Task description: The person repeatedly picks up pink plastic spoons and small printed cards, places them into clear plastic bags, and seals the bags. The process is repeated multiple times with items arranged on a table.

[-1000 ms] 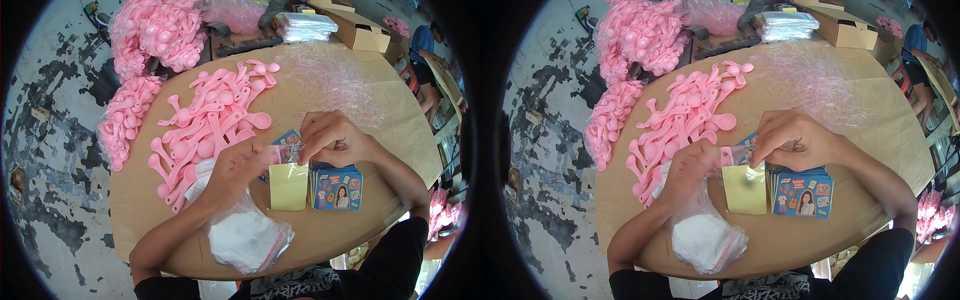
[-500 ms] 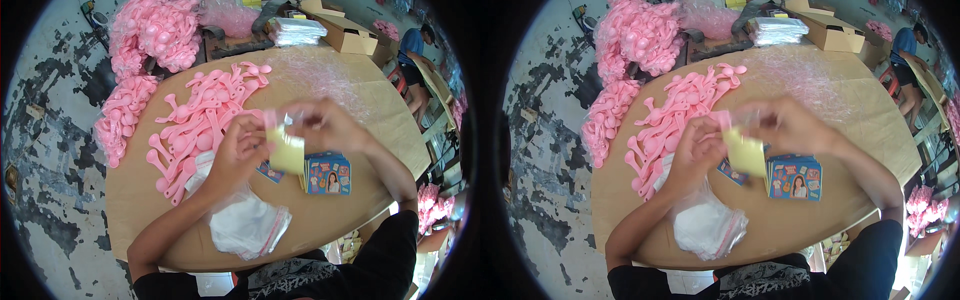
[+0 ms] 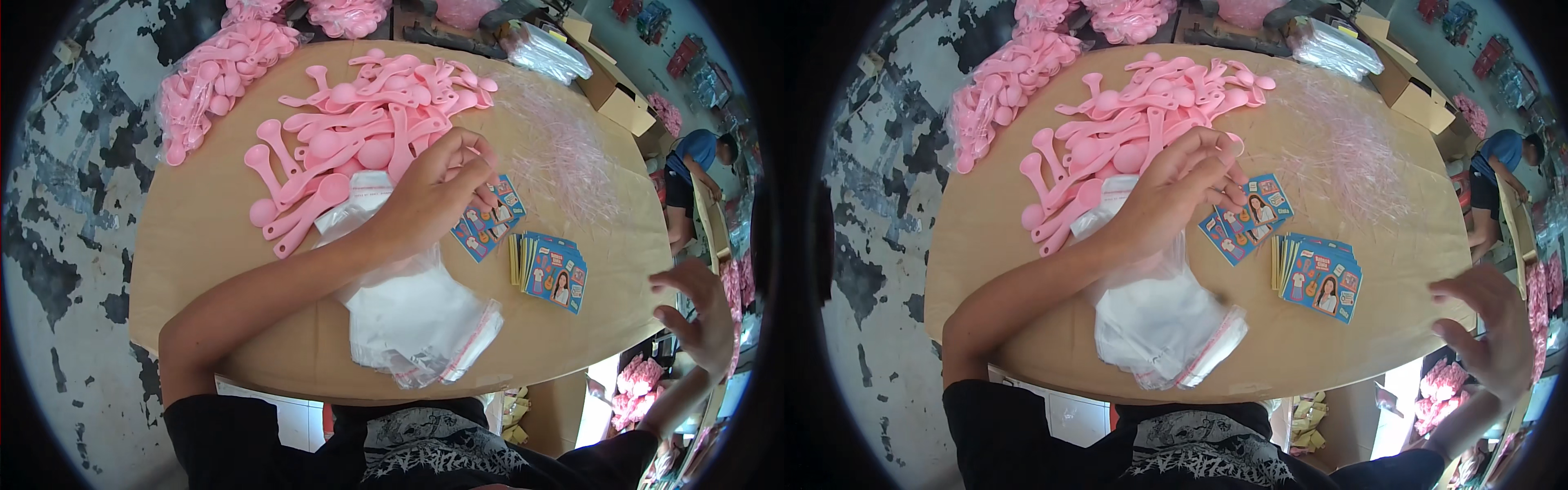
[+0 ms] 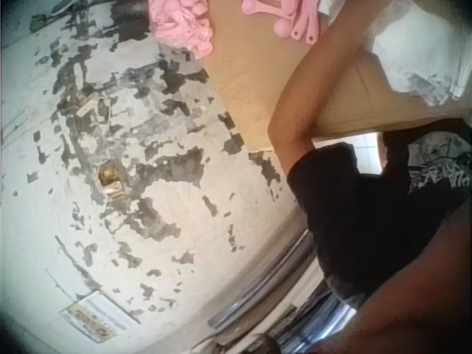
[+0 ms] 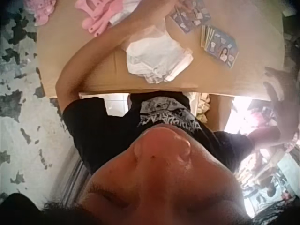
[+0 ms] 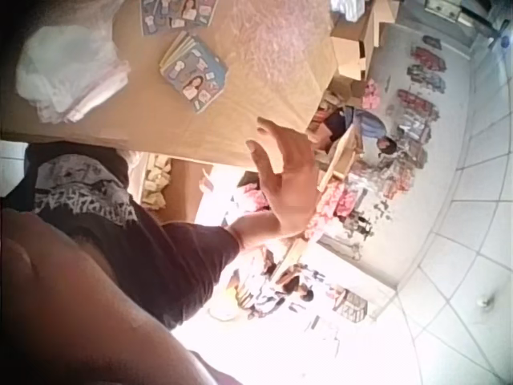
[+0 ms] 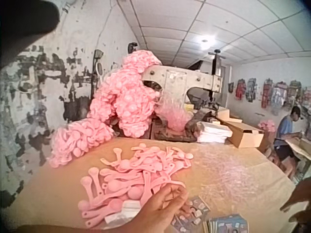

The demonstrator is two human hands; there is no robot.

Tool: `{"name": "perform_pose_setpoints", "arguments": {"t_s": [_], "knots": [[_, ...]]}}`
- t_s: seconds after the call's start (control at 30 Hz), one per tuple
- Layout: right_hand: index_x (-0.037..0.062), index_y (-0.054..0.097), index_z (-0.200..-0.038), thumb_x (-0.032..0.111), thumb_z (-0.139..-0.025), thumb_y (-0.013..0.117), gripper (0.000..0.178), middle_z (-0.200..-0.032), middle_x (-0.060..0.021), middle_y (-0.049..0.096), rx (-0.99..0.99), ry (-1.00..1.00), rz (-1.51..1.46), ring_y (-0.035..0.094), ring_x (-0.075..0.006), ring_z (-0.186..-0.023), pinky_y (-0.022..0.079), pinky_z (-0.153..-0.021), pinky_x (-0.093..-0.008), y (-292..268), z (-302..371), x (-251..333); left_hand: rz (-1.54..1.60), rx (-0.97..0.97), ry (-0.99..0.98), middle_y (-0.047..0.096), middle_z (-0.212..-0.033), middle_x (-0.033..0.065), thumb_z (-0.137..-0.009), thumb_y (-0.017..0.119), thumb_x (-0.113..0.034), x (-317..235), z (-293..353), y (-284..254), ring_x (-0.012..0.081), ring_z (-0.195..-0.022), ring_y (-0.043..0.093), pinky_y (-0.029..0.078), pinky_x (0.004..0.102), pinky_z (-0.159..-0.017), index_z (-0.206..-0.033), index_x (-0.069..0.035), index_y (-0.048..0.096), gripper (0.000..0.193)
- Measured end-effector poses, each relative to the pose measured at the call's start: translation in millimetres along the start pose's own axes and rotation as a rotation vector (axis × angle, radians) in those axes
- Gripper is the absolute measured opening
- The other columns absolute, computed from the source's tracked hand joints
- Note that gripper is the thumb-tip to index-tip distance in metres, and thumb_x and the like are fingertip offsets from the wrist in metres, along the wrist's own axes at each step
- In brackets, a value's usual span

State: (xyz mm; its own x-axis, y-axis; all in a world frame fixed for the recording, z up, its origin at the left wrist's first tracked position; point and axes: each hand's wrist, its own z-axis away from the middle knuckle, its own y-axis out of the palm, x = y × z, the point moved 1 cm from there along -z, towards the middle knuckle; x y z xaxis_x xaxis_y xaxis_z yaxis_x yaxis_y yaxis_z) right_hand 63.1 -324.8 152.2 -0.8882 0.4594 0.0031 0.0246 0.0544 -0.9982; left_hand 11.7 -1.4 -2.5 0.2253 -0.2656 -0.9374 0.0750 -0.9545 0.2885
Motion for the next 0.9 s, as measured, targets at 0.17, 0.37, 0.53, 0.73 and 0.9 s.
{"name": "perform_pose_setpoints", "arguments": {"t_s": [0.17,0.37,0.53,0.73,0.9], "knots": [[0.0040,0.068,-0.091,0.041,-0.083,0.068,0.038,-0.076,-0.0085,0.067,-0.074,-0.296,-0.393,0.064,-0.0285,-0.072,0.049,-0.067,-0.0410,75.7,-97.8,76.2,0.064,-0.082,0.018,0.059,-0.088,0.0091,-0.102,0.046,-0.027,-5.5,4.0,-13.7,0.0181,-0.084,0.063,0.052,0.0319,-0.079,-0.107,-0.002,0.050,0.026],[0.0063,0.067,-0.086,0.043,-0.088,0.063,0.037,-0.073,-0.0124,0.065,0.390,-0.260,-0.343,0.065,-0.0321,-0.072,0.050,-0.068,-0.0435,102.4,-151.2,102.2,0.096,-0.073,0.126,0.061,-0.084,0.0085,-0.102,0.044,-0.027,-1.3,6.6,-5.6,0.0165,-0.081,0.064,0.054,0.0310,-0.077,-0.103,-0.002,0.051,0.025],[0.0052,0.068,-0.088,0.037,-0.091,0.060,0.033,-0.071,-0.0135,0.065,0.378,-0.292,-0.548,0.065,-0.0314,-0.069,0.050,-0.065,-0.0423,115.4,-152.9,91.0,0.099,-0.044,0.176,0.058,-0.080,0.0075,-0.102,0.046,-0.022,-20.4,12.0,-5.0,0.0150,-0.075,0.063,0.052,0.0286,-0.067,-0.106,-0.001,0.049,0.021],[0.0057,0.069,-0.092,0.031,-0.094,0.057,0.028,-0.069,-0.0145,0.064,0.275,-0.378,-0.568,0.064,-0.0321,-0.067,0.050,-0.064,-0.0430,116.3,-156.7,90.7,0.085,0.132,0.266,0.056,-0.075,0.0057,-0.101,0.047,-0.021,-42.2,19.6,0.2,0.0130,-0.071,0.061,0.051,0.0288,-0.068,-0.107,-0.002,0.050,0.020],[0.0052,0.068,-0.093,0.026,-0.094,0.055,0.024,-0.068,-0.0159,0.063,0.263,-0.389,-0.528,0.064,-0.0324,-0.065,0.050,-0.063,-0.0430,110.9,-162.7,75.6,0.044,0.053,0.250,0.056,-0.073,0.0066,-0.102,0.044,-0.023,-54.1,16.0,0.6,0.0155,-0.071,0.061,0.052,0.0310,-0.069,-0.103,-0.002,0.050,0.022]]}}
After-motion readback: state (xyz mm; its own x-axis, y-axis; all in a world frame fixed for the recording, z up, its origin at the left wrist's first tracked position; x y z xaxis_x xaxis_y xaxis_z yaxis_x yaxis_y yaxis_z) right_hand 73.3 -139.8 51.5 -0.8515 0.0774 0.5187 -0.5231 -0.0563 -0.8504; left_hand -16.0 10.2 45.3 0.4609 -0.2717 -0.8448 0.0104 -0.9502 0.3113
